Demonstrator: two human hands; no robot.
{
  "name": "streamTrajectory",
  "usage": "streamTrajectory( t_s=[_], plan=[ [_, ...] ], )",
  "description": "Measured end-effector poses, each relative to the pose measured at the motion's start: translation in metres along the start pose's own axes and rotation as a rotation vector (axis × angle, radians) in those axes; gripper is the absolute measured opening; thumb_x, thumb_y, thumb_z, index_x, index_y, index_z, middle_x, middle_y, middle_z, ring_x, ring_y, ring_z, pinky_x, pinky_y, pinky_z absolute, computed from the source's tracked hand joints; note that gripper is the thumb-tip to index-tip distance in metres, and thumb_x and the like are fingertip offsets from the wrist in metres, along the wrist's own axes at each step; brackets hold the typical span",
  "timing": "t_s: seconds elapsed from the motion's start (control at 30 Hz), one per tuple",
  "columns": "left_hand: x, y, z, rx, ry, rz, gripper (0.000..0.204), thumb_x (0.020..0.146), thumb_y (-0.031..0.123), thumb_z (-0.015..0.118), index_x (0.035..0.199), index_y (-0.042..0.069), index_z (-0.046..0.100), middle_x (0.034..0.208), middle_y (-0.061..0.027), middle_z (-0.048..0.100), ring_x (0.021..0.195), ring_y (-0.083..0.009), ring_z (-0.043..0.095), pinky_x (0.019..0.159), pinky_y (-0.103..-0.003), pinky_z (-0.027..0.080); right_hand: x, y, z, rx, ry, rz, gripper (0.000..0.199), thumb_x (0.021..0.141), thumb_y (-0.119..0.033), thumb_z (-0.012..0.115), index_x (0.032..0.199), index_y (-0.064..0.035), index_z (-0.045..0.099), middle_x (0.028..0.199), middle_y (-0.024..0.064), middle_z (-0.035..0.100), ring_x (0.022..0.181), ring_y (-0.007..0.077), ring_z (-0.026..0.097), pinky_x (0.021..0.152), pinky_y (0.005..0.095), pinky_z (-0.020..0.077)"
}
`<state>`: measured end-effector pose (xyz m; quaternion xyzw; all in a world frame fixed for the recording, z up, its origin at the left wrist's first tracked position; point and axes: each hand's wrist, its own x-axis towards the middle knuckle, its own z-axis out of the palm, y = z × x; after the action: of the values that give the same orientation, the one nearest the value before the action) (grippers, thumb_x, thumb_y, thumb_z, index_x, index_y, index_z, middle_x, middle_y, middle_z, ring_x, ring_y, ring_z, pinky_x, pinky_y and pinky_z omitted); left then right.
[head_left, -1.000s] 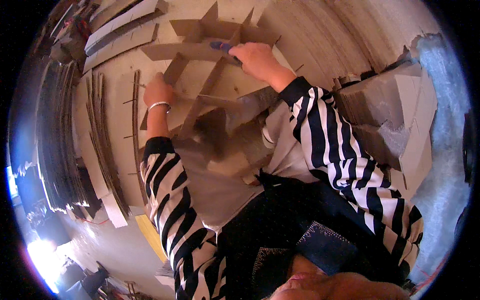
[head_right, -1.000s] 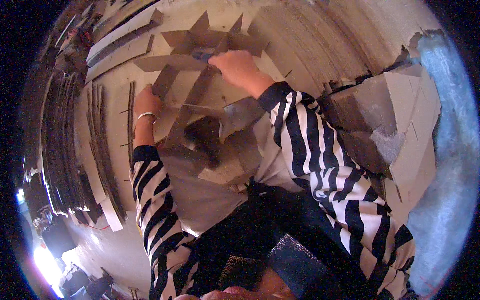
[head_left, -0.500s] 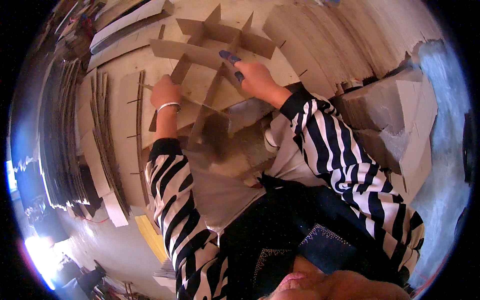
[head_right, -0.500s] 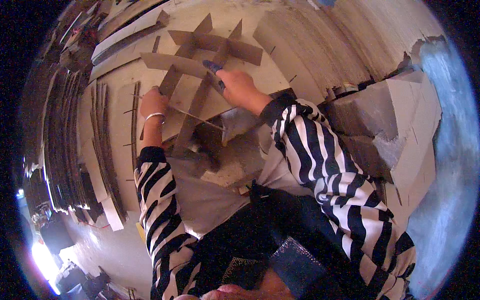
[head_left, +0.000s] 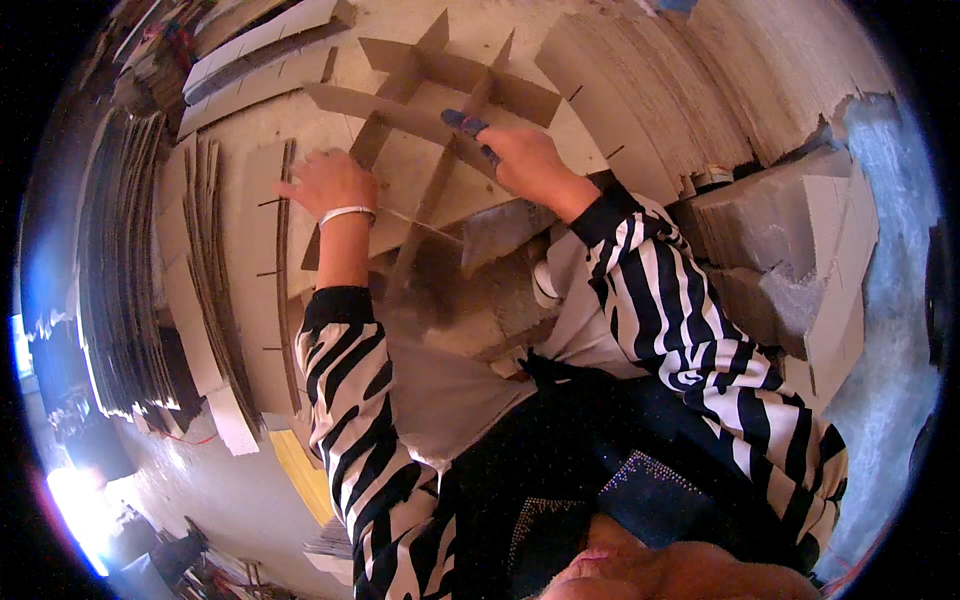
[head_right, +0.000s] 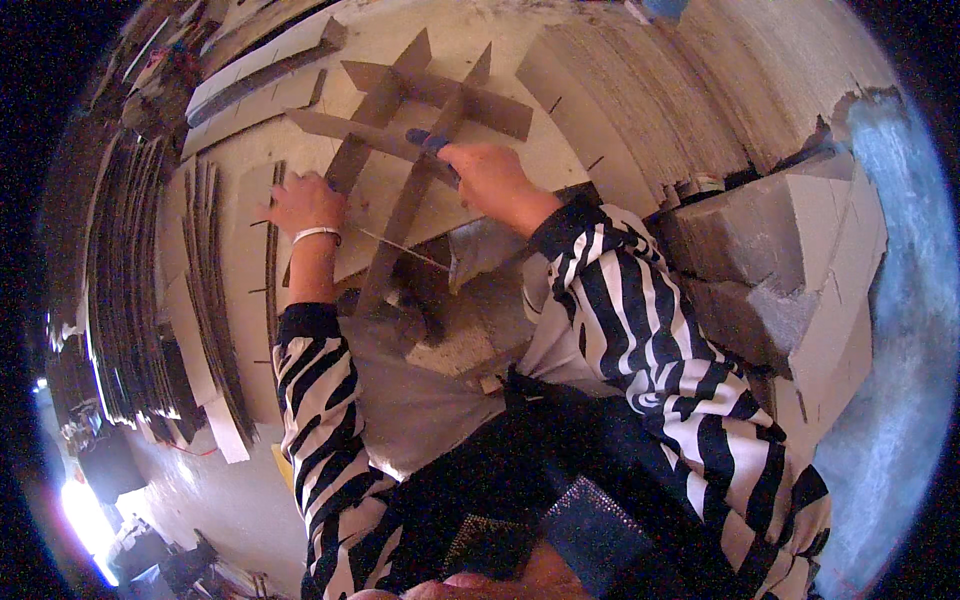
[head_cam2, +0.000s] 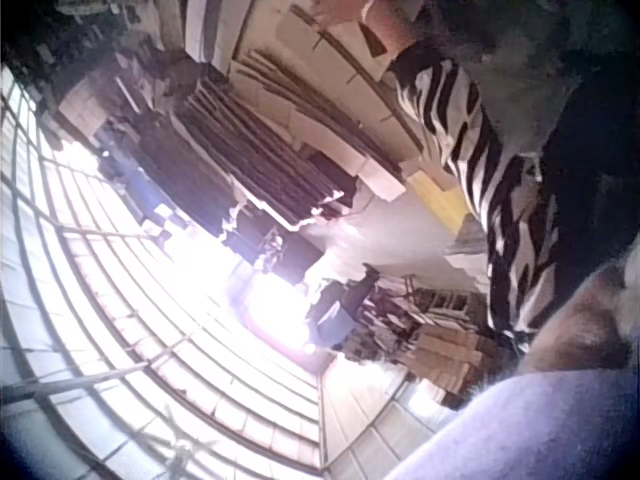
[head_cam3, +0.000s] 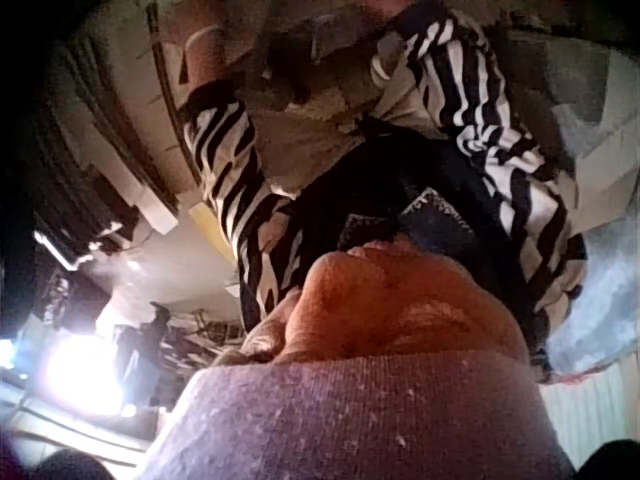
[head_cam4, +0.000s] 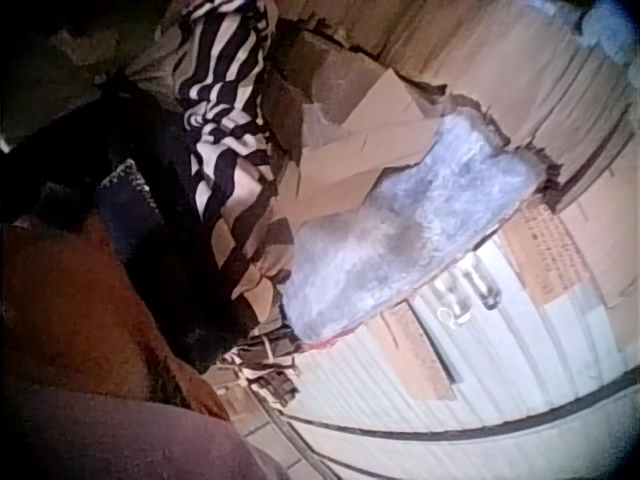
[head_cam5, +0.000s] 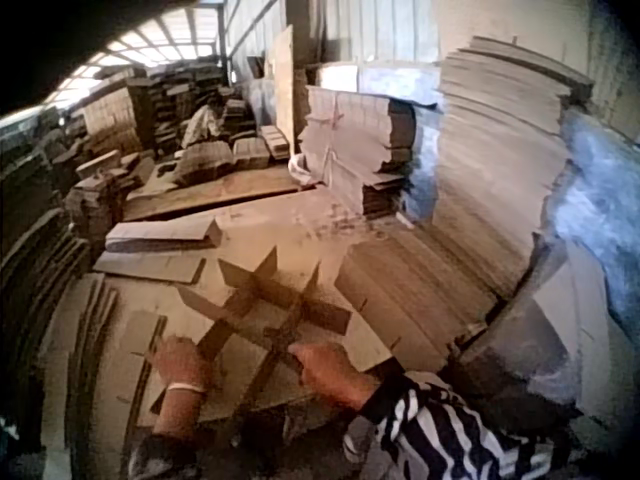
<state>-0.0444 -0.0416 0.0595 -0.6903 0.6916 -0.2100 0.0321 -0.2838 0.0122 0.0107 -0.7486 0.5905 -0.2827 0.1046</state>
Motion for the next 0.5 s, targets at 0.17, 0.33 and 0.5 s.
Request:
streamTrajectory(
  t_s=[0.17,0.33,0.5],
  plan=[
    [0.041,-0.001,0.041,-0.221,-0.070,0.112,0.029,0.081,0.019,0.059,0.110,0.021,0.059,0.099,-0.0058,0.069,0.096,-0.0255,0.065,0.096,-0.060,0.031,0.011,-0.007,-0.008,-0.049,-0.056,-0.031,0.032,0.071,-0.005,0.061,0.102,-0.0137,0.062,0.085,0.0155,0.066,0.083,0.0377,0.063,0.067,0.0496,0.0474],
    [0.041,0.002,0.045,-0.270,-0.208,0.123,0.040,0.080,0.014,0.056,0.118,0.026,0.052,0.099,-0.0049,0.070,0.094,-0.0269,0.066,0.097,-0.060,0.032,0.013,-0.006,-0.009,-0.159,-0.024,0.023,0.027,0.075,-0.007,0.057,0.101,-0.0139,0.062,0.082,0.0136,0.065,0.081,0.0372,0.063,0.066,0.0495,0.0471],
    [0.034,-0.003,0.048,-0.319,-0.111,0.125,0.042,0.080,0.020,0.058,0.122,0.025,0.053,0.095,-0.0065,0.070,0.090,-0.0272,0.067,0.095,-0.056,0.036,0.021,-0.009,0.002,-0.151,-0.234,-0.006,0.025,0.077,-0.008,0.054,0.101,-0.0117,0.062,0.083,0.0147,0.065,0.083,0.0365,0.063,0.067,0.0497,0.0477]
  ],
)
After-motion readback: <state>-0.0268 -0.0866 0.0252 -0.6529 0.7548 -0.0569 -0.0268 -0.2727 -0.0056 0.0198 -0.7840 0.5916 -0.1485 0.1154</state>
